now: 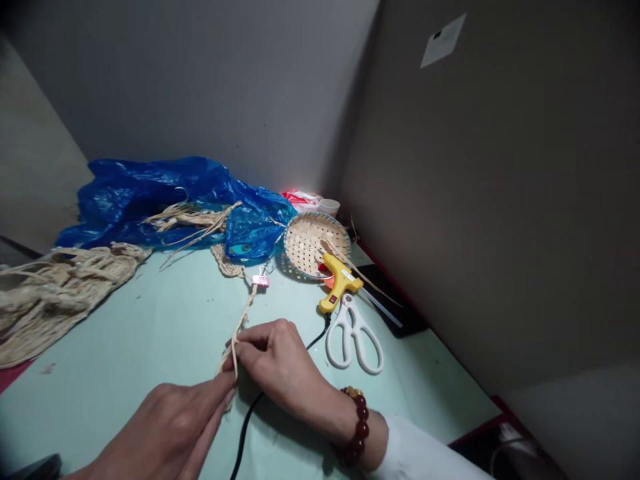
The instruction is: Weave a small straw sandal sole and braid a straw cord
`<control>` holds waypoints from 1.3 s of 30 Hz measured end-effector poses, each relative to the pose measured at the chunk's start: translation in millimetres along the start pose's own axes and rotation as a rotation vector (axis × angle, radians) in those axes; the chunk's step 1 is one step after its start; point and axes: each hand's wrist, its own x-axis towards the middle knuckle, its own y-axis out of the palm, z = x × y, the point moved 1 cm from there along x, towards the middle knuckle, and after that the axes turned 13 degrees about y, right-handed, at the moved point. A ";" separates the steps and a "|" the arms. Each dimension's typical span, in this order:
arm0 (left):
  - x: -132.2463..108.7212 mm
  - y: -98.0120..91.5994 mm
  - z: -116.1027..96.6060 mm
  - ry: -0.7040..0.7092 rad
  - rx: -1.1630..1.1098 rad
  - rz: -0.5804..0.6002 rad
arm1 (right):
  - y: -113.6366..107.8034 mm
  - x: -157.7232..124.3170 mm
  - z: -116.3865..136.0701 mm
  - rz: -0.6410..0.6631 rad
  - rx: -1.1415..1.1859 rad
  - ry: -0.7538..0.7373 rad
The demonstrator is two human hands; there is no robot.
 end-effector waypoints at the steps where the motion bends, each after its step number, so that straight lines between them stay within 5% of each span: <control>1: -0.9 2.7 -0.5 0.022 0.069 0.039 | -0.2 0.0 1.4 0.031 0.047 0.012; 4: -3.7 7.7 -2.9 0.101 0.202 0.086 | -0.5 0.6 2.4 0.035 0.104 0.041; 8: 0.0 -5.1 3.7 0.198 0.050 -0.059 | -0.8 0.9 -1.1 0.011 0.089 0.058; 13: 22.0 -42.0 37.6 -0.284 -0.335 -0.252 | -0.8 -2.3 -2.8 -0.008 0.083 0.021; 18: 35.9 -32.7 47.1 -0.280 -1.168 -0.044 | 1.1 -1.6 -5.5 0.062 0.103 -0.059; 20: 35.7 -24.7 44.5 -0.321 -1.310 -0.009 | 0.7 -1.1 -7.1 0.039 0.026 -0.043; 29: 29.1 -26.6 41.7 -0.337 -0.826 -0.135 | -2.6 -18.5 4.9 -0.160 -0.484 -0.060; 35: 28.7 -23.0 42.9 -0.379 -0.877 -0.121 | 5.7 -22.4 2.0 -0.247 -0.609 -0.258; 39: 28.1 -18.7 43.3 -0.451 -1.015 -0.111 | 13.5 -22.7 -2.7 -0.151 -0.938 -0.507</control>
